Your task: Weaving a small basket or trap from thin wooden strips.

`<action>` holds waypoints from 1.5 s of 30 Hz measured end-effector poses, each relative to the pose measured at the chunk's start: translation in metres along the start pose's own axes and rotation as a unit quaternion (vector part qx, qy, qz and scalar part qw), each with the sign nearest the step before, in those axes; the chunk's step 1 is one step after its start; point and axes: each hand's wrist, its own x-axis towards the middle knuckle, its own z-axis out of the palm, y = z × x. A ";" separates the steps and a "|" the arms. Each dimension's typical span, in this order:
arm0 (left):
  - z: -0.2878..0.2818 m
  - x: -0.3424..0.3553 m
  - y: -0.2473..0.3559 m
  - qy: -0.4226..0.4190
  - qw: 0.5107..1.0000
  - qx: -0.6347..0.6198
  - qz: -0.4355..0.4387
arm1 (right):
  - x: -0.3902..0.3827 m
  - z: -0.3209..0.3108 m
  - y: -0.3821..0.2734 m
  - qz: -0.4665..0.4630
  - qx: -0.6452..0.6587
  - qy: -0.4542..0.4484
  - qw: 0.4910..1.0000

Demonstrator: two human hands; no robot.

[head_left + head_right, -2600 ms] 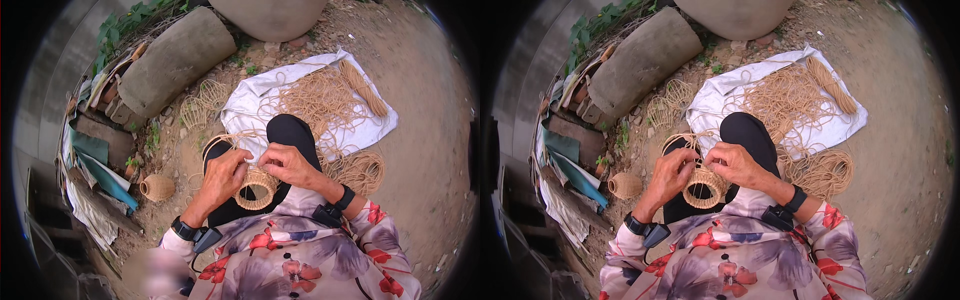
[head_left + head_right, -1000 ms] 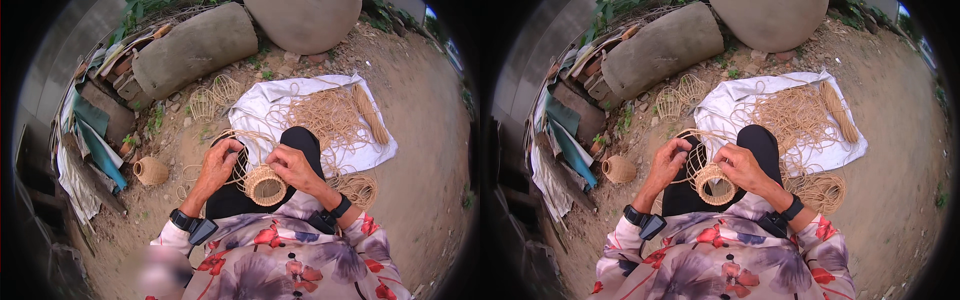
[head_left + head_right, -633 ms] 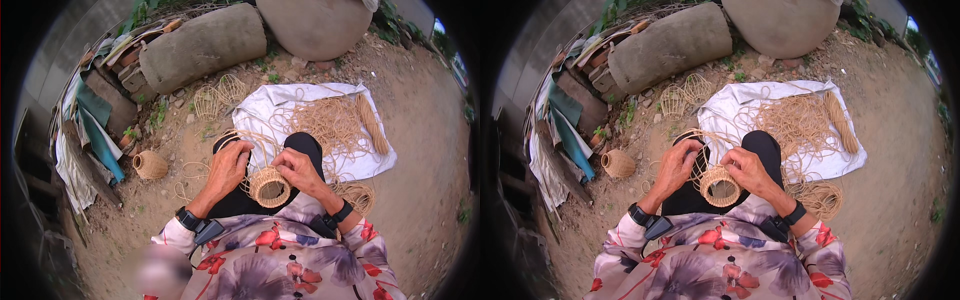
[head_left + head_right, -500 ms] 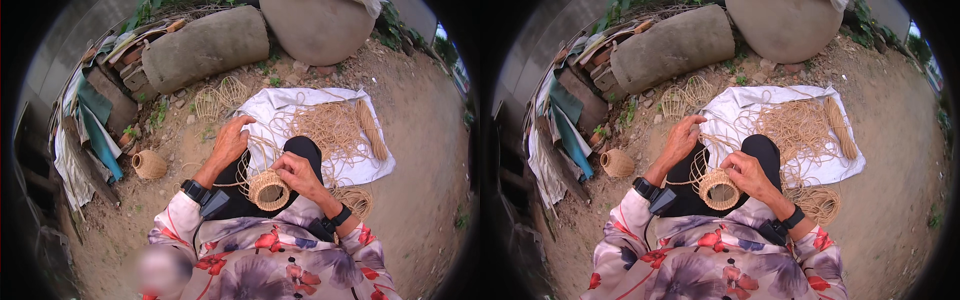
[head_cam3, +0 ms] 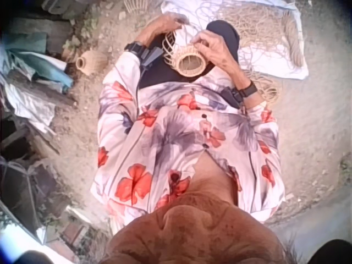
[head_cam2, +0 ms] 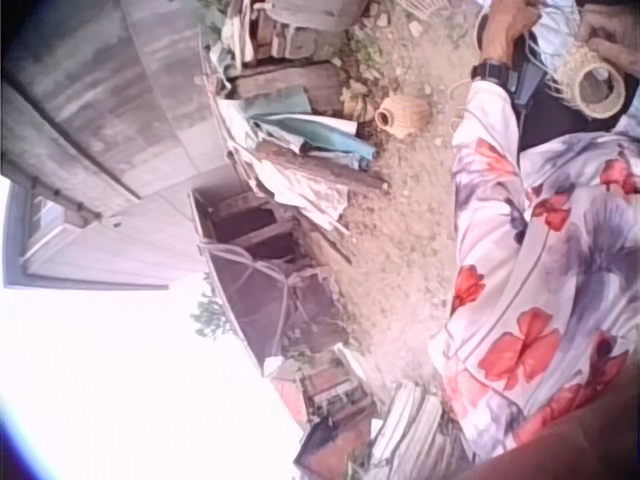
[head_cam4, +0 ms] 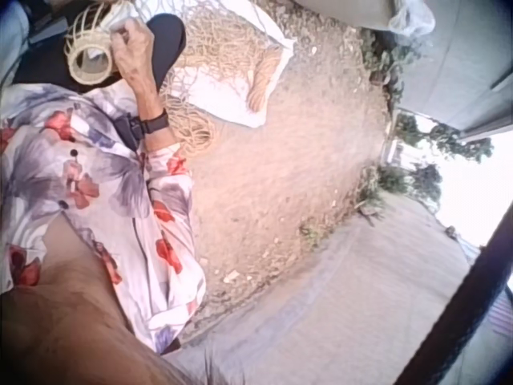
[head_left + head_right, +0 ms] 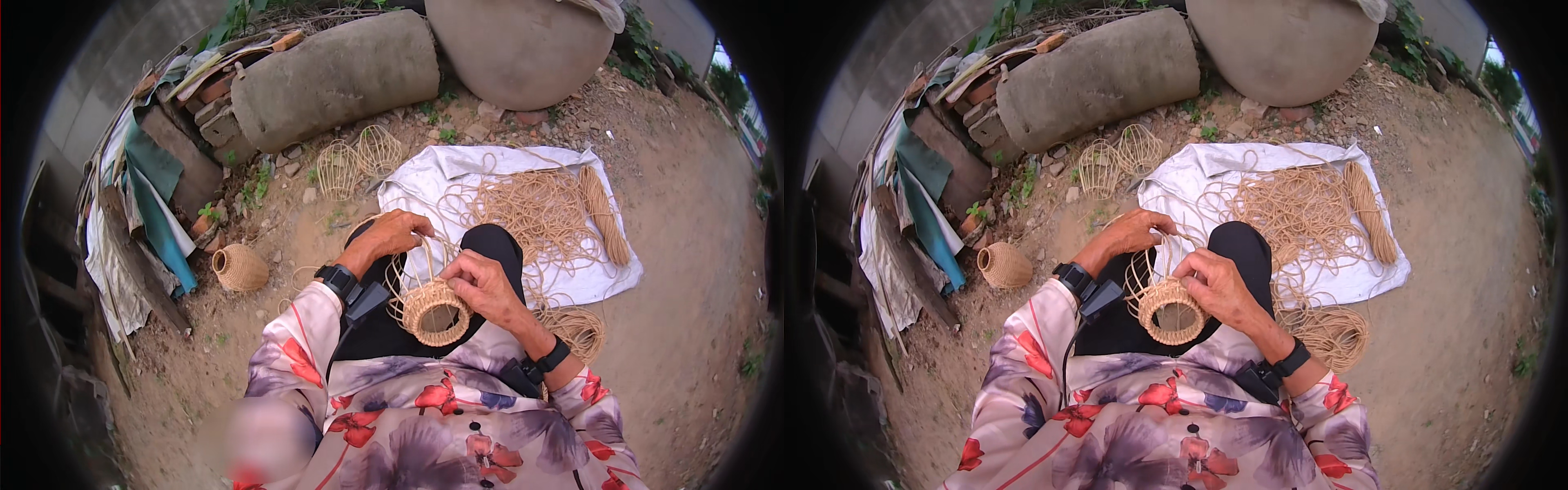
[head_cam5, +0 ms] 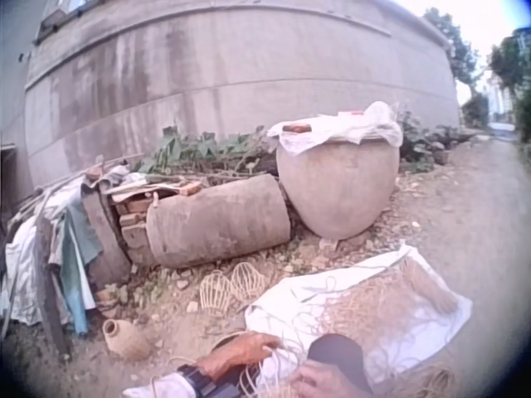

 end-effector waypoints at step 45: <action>0.006 -0.114 0.095 0.107 0.960 -0.197 -0.167 | 0.017 -0.011 0.016 0.110 0.091 -0.009 0.990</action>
